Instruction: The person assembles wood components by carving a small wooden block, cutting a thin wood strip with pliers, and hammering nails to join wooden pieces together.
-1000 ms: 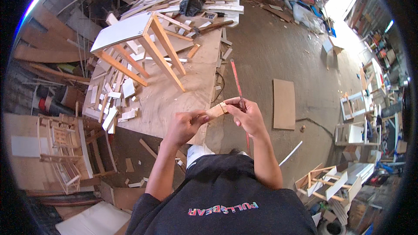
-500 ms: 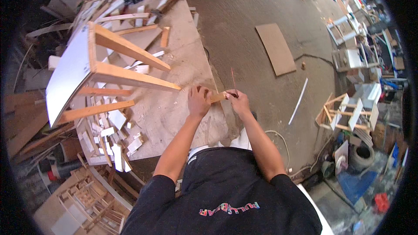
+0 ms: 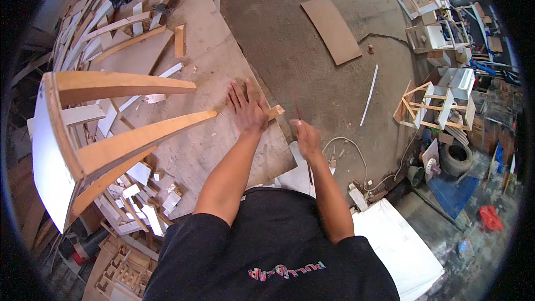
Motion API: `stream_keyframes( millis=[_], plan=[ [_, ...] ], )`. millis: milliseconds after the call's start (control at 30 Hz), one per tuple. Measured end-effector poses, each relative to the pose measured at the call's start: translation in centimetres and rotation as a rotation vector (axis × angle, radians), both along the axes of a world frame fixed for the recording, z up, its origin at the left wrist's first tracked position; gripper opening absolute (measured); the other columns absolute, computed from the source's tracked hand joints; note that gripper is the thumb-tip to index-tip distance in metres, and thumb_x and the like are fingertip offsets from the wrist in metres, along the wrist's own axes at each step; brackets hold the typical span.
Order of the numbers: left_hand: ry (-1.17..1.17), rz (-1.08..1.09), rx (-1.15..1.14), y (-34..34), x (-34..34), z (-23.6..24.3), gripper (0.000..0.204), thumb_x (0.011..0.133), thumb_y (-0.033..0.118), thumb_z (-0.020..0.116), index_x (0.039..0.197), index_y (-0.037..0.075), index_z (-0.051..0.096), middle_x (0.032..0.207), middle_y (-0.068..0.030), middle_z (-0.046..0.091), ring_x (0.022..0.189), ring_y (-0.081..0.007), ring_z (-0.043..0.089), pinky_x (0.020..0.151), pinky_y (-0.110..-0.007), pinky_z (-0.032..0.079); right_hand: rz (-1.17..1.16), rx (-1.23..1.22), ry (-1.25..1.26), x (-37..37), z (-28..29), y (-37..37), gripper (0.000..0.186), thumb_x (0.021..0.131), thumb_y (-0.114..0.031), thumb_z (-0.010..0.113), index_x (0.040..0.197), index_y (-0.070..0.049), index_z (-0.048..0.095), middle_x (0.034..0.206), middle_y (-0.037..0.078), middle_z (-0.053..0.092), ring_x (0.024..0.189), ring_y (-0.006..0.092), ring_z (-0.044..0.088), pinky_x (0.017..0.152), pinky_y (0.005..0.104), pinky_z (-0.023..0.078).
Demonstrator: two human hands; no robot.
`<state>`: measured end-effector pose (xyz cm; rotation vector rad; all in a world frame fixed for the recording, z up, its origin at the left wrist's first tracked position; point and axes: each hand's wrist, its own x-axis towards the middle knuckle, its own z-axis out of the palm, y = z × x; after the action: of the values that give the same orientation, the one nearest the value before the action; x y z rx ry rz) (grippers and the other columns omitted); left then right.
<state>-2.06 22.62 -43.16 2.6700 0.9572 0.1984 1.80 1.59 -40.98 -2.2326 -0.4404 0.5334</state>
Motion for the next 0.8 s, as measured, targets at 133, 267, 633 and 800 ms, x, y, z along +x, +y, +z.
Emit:
stream_keyframes(
  millis=[133, 267, 633, 800],
  plan=[
    [0.141, -0.008, -0.002, -0.2, 0.5, 1.2, 0.077, 0.103, 0.045, 0.051, 0.168, 0.013, 0.024, 0.173, -0.026, 0.011, 0.161, -0.0434, 0.006, 0.131, -0.055, 0.005, 0.027, -0.153, 0.074, -0.4, 4.0, 1.2, 0.031, 0.107, -0.028, 0.054, 0.106, -0.003, 0.072, 0.074, 0.024, 0.067, 0.072, 0.0419, 0.071, 0.062, 0.0487, 0.053],
    [0.095, 0.026, -0.001, 0.0, 0.4, 0.6, 0.077, 0.102, 0.045, 0.051, 0.168, 0.016, 0.024, 0.174, -0.0239, 0.01, 0.162, -0.0402, 0.006, 0.131, -0.055, 0.005, 0.103, -0.18, -0.002, 0.9, 5.7, 3.6, 0.03, 0.105, -0.026, 0.054, 0.097, 0.0, 0.068, 0.081, 0.032, 0.067, 0.08, 0.0517, 0.068, 0.071, 0.0616, 0.053],
    [0.134, 0.048, -0.005, -0.1, 0.7, 0.8, 0.076, 0.101, 0.045, 0.051, 0.168, 0.02, 0.024, 0.175, -0.0201, 0.011, 0.163, -0.0379, 0.005, 0.132, -0.053, 0.005, 0.181, -0.175, 0.184, 1.0, 4.1, 5.5, 0.049, 0.111, -0.033, 0.041, 0.095, 0.004, 0.068, 0.087, 0.034, 0.068, 0.087, 0.0574, 0.066, 0.082, 0.0644, 0.051],
    [0.125, 0.064, -0.023, -0.4, 0.7, 1.1, 0.076, 0.101, 0.044, 0.051, 0.169, 0.022, 0.022, 0.175, -0.0191, 0.008, 0.163, -0.0373, 0.004, 0.132, -0.053, 0.005, 0.083, -0.201, 0.361, 2.1, 2.9, 5.1, 0.068, 0.112, -0.049, 0.036, 0.092, 0.006, 0.07, 0.096, 0.036, 0.066, 0.1, 0.057, 0.064, 0.084, 0.0611, 0.049]
  ],
)
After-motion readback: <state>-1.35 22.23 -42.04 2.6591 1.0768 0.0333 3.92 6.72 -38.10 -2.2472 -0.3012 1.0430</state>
